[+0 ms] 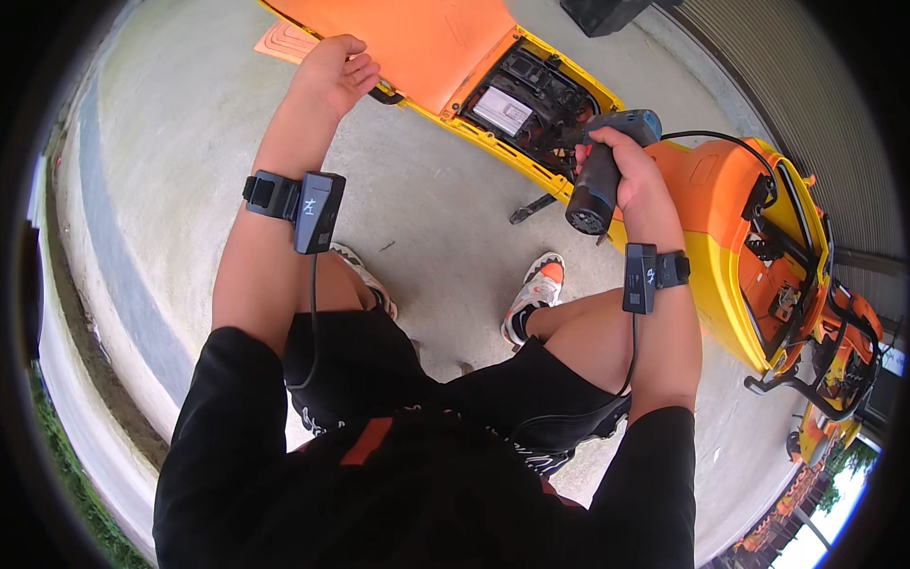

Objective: Use a power drill and hands to disassemble the body panels and access the battery compartment of a small scooter.

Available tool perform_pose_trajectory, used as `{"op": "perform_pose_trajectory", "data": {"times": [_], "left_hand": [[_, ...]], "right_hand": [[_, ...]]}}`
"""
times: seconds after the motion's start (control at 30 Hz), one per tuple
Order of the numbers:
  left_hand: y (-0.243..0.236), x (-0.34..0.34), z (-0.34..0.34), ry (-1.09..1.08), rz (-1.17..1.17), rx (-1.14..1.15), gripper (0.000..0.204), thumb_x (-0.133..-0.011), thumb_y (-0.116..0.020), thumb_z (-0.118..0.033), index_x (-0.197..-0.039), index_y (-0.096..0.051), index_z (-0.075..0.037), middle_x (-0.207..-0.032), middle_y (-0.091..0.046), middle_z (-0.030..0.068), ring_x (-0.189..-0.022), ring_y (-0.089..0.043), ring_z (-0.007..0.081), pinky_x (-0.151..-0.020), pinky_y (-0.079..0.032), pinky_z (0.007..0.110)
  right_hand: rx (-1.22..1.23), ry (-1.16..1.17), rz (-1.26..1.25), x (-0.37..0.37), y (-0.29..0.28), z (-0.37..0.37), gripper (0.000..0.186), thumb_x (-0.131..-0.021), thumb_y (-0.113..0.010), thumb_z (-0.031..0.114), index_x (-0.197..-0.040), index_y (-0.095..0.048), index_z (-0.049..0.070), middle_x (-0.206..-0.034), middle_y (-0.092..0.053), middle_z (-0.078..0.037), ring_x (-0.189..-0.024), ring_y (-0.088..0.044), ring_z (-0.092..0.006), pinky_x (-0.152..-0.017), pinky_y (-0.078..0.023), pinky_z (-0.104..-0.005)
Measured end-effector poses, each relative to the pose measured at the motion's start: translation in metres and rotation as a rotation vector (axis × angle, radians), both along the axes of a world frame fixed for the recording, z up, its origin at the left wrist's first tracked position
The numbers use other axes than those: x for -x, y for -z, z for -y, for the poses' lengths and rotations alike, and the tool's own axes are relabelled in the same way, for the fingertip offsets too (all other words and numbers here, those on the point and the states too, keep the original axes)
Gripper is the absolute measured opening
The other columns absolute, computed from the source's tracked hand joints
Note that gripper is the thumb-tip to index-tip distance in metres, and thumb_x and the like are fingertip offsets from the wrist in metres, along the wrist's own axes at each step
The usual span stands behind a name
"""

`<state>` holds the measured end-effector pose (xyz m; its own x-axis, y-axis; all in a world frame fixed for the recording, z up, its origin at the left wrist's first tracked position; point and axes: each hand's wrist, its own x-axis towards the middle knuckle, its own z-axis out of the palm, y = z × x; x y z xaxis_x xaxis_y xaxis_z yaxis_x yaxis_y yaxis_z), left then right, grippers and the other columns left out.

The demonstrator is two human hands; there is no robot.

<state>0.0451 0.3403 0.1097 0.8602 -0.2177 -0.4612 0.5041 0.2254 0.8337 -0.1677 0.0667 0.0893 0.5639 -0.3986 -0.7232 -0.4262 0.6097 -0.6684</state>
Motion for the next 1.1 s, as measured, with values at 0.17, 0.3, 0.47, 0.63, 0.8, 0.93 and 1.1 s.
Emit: {"op": "perform_pose_trajectory", "data": {"times": [0.17, 0.3, 0.47, 0.63, 0.8, 0.93, 1.1], "left_hand": [[0.010, 0.015, 0.020, 0.210, -0.066, 0.024, 0.033, -0.083, -0.054, -0.013, -0.110, -0.047, 0.004, -0.113, -0.048, 0.0221, -0.105, -0.052, 0.0340, -0.094, -0.043, 0.041], [0.015, 0.035, 0.040, 0.266, 0.063, -0.055, 0.030, -0.082, -0.055, -0.013, -0.107, -0.049, 0.004, -0.107, -0.053, 0.0201, -0.101, -0.055, 0.0318, -0.091, -0.045, 0.040], [0.041, 0.063, 0.066, 0.450, -0.006, -0.054, 0.028, -0.081, -0.055, -0.014, -0.104, -0.051, 0.001, -0.103, -0.056, 0.0157, -0.099, -0.056, 0.0292, -0.088, -0.046, 0.040], [0.112, 0.140, 0.085, 0.696, -0.317, -0.274, 0.051, -0.083, -0.058, -0.029, -0.122, -0.041, -0.002, -0.120, -0.046, 0.0187, -0.108, -0.051, 0.0315, -0.089, -0.045, 0.044], [0.191, 0.166, 0.107, 0.681, -0.375, -0.328, 0.074, -0.078, -0.063, -0.044, -0.131, -0.034, -0.001, -0.125, -0.040, 0.0202, -0.113, -0.047, 0.0335, -0.090, -0.044, 0.045], [0.247, 0.163, 0.163, 0.519, -0.211, -0.054, 0.072, -0.076, -0.066, -0.050, -0.124, -0.040, -0.002, -0.115, -0.047, 0.0143, -0.103, -0.052, 0.0276, -0.086, -0.046, 0.043], [0.283, 0.170, 0.208, 0.210, -0.340, 0.510, 0.039, -0.080, -0.068, -0.037, -0.107, -0.050, -0.015, -0.093, -0.059, 0.0009, -0.085, -0.058, 0.0164, -0.075, -0.047, 0.035]], "right_hand": [[0.070, 0.046, -0.002, 0.013, -0.002, 0.010, 0.034, -0.080, -0.060, 0.010, -0.107, -0.047, -0.005, -0.084, -0.061, -0.015, -0.062, -0.061, -0.0187, -0.057, -0.054, -0.0322], [-0.009, 0.063, 0.038, 0.028, -0.007, 0.018, 0.034, -0.078, -0.062, 0.011, -0.108, -0.048, 0.002, -0.085, -0.061, -0.015, -0.063, -0.061, -0.0214, -0.057, -0.054, -0.0366], [0.029, 0.101, 0.111, 0.038, -0.015, 0.017, 0.032, -0.079, -0.060, 0.008, -0.107, -0.047, 0.002, -0.083, -0.061, -0.016, -0.064, -0.061, -0.0232, -0.057, -0.054, -0.0381], [-0.176, 0.219, 0.238, 0.047, -0.031, 0.004, 0.031, -0.080, -0.058, 0.005, -0.107, -0.045, -0.001, -0.085, -0.058, -0.018, -0.067, -0.061, -0.0257, -0.059, -0.054, -0.0405], [-0.513, 0.287, 0.397, 0.053, -0.045, -0.013, 0.031, -0.080, -0.056, 0.003, -0.106, -0.041, 0.000, -0.091, -0.053, -0.019, -0.069, -0.059, -0.0272, -0.062, -0.054, -0.0427], [-0.483, 0.391, 0.407, 0.051, -0.050, -0.025, 0.032, -0.080, -0.055, 0.003, -0.107, -0.040, -0.005, -0.089, -0.054, -0.021, -0.069, -0.060, -0.0240, -0.064, -0.054, -0.0402], [-0.454, 0.415, 0.400, 0.065, -0.043, -0.021, 0.030, -0.078, -0.057, 0.001, -0.103, -0.041, -0.002, -0.089, -0.054, -0.020, -0.068, -0.060, -0.0266, -0.063, -0.054, -0.0421]]}}
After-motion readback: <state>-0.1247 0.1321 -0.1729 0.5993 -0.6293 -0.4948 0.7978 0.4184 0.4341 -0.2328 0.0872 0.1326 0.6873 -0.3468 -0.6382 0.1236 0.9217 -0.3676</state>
